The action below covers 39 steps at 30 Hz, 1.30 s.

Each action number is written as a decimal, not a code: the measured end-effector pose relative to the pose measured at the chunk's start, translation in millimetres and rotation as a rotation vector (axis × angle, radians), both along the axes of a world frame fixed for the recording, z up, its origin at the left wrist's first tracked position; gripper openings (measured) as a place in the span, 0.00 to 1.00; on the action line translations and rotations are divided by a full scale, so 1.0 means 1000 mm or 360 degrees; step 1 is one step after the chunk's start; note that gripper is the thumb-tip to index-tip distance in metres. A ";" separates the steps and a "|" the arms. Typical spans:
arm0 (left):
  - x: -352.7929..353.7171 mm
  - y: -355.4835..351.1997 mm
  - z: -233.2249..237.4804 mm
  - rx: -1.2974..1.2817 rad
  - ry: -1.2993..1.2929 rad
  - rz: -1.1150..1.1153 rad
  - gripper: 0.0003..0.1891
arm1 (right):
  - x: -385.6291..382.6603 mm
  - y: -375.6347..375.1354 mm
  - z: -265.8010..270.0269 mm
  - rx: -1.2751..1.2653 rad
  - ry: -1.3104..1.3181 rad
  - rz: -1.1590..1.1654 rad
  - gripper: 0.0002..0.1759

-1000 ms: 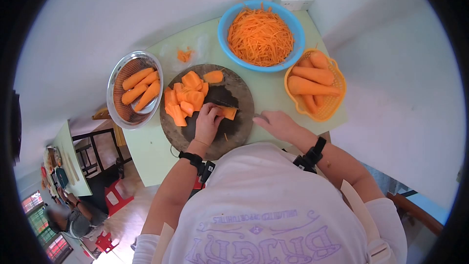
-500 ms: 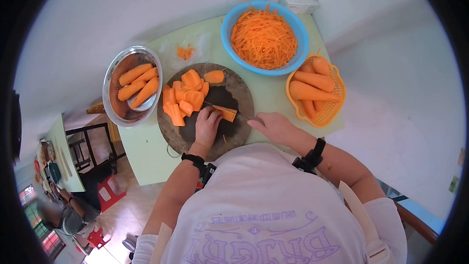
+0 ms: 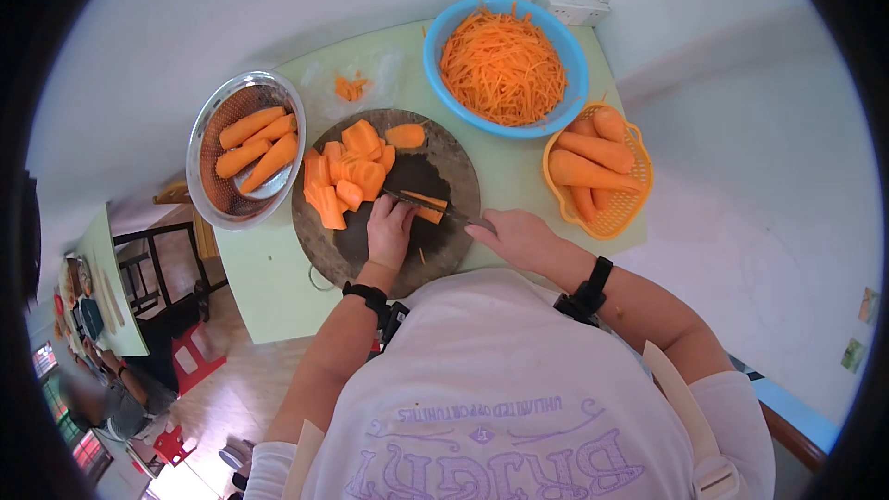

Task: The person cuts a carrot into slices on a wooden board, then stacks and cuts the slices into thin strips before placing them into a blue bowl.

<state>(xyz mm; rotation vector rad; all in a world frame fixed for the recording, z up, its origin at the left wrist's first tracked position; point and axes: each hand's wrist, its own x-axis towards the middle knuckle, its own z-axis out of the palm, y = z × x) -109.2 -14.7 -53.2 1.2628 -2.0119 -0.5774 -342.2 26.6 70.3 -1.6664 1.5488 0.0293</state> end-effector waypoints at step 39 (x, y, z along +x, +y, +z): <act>0.000 0.001 0.000 0.0005 -0.0031 0.0027 0.05 | -0.003 -0.011 0.001 0.0025 -0.0025 -0.0013 0.28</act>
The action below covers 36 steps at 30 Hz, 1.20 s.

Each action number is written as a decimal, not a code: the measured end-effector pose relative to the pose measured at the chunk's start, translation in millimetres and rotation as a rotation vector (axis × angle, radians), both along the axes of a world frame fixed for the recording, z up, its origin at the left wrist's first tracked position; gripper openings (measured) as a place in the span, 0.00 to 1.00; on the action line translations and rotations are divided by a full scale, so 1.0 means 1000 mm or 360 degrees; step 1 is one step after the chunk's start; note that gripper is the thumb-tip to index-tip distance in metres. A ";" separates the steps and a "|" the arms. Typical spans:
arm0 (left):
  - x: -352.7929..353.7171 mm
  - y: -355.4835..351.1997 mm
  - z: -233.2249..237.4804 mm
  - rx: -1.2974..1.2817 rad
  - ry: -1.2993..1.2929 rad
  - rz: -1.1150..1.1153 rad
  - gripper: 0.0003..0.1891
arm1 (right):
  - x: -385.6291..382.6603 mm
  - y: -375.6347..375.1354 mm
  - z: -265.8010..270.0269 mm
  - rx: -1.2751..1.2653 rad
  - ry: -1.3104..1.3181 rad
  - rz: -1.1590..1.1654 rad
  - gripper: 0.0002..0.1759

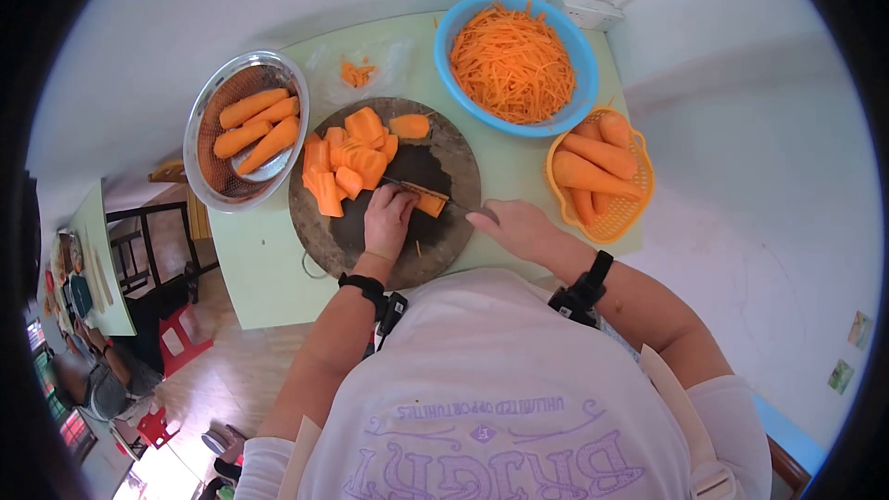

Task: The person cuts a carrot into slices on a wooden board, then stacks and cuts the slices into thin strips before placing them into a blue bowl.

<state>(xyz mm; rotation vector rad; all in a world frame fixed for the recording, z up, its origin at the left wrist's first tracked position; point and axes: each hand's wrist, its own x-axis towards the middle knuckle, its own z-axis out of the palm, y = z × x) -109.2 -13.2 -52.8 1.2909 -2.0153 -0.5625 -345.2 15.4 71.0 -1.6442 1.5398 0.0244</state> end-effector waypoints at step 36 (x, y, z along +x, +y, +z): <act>0.000 -0.001 -0.003 -0.0026 0.0026 0.0009 0.05 | -0.003 -0.001 0.001 0.0008 -0.0019 0.0040 0.30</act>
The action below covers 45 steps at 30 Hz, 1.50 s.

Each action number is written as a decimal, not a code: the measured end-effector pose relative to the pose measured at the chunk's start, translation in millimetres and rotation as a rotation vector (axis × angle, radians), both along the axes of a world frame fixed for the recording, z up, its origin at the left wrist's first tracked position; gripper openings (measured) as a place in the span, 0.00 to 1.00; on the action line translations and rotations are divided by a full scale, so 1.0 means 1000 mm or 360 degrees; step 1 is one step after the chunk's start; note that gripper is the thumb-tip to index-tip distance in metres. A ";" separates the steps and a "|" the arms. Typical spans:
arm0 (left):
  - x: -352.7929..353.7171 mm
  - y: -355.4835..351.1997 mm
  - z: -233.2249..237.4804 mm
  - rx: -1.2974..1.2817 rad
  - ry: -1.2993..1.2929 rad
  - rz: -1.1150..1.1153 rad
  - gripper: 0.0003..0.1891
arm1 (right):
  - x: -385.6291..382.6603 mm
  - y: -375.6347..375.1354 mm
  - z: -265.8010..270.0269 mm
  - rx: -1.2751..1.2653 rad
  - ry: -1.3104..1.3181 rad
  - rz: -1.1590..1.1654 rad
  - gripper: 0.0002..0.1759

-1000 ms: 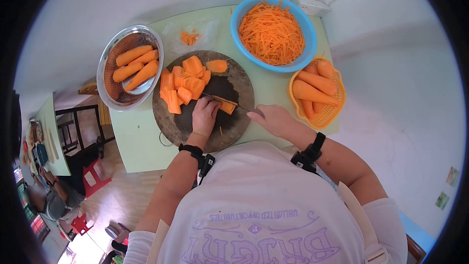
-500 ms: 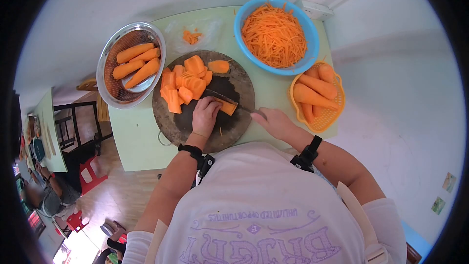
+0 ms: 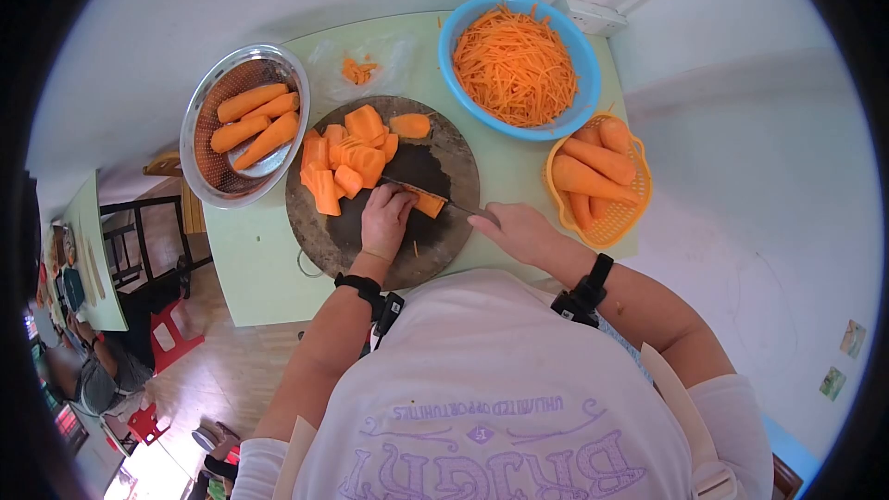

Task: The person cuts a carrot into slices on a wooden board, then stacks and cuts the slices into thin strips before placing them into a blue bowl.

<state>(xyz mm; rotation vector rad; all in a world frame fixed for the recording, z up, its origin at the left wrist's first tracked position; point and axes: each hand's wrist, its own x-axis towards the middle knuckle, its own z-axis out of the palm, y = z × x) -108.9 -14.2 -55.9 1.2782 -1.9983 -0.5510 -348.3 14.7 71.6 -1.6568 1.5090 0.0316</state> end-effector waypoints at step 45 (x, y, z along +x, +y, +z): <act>0.001 0.000 0.003 -0.0018 0.0017 0.0007 0.07 | 0.009 0.008 0.001 -0.0130 0.0106 0.0027 0.27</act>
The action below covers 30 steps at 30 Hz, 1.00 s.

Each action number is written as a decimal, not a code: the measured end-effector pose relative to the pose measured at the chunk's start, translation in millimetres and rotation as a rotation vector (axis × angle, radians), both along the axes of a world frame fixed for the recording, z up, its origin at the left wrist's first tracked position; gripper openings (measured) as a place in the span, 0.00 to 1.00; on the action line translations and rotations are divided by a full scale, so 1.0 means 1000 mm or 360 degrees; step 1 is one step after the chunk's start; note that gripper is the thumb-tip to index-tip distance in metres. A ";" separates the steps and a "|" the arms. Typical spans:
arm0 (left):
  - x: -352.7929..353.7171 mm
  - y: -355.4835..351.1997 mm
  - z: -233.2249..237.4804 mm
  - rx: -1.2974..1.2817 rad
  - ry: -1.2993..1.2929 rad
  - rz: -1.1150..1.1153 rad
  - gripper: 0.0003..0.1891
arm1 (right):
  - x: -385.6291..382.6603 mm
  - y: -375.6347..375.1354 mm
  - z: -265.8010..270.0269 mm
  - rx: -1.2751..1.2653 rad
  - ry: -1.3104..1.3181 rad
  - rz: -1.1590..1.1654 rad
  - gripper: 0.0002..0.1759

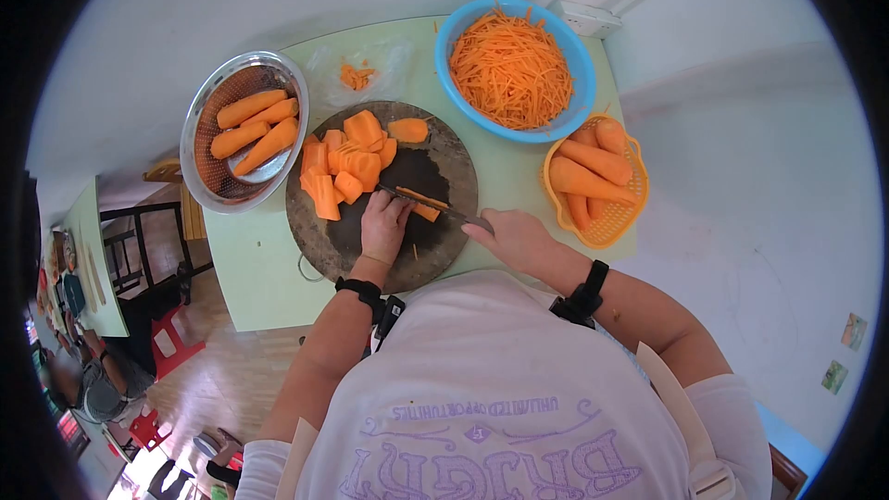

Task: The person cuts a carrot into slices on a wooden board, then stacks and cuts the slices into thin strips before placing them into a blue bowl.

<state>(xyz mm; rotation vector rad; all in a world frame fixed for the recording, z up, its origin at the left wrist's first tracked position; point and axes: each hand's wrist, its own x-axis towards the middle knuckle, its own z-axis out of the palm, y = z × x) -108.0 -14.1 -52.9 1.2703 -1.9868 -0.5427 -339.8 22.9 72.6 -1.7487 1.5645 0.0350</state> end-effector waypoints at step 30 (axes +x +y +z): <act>-0.001 0.001 0.003 0.0062 -0.0007 0.0010 0.04 | -0.003 0.001 -0.009 0.0089 -0.0151 -0.0122 0.30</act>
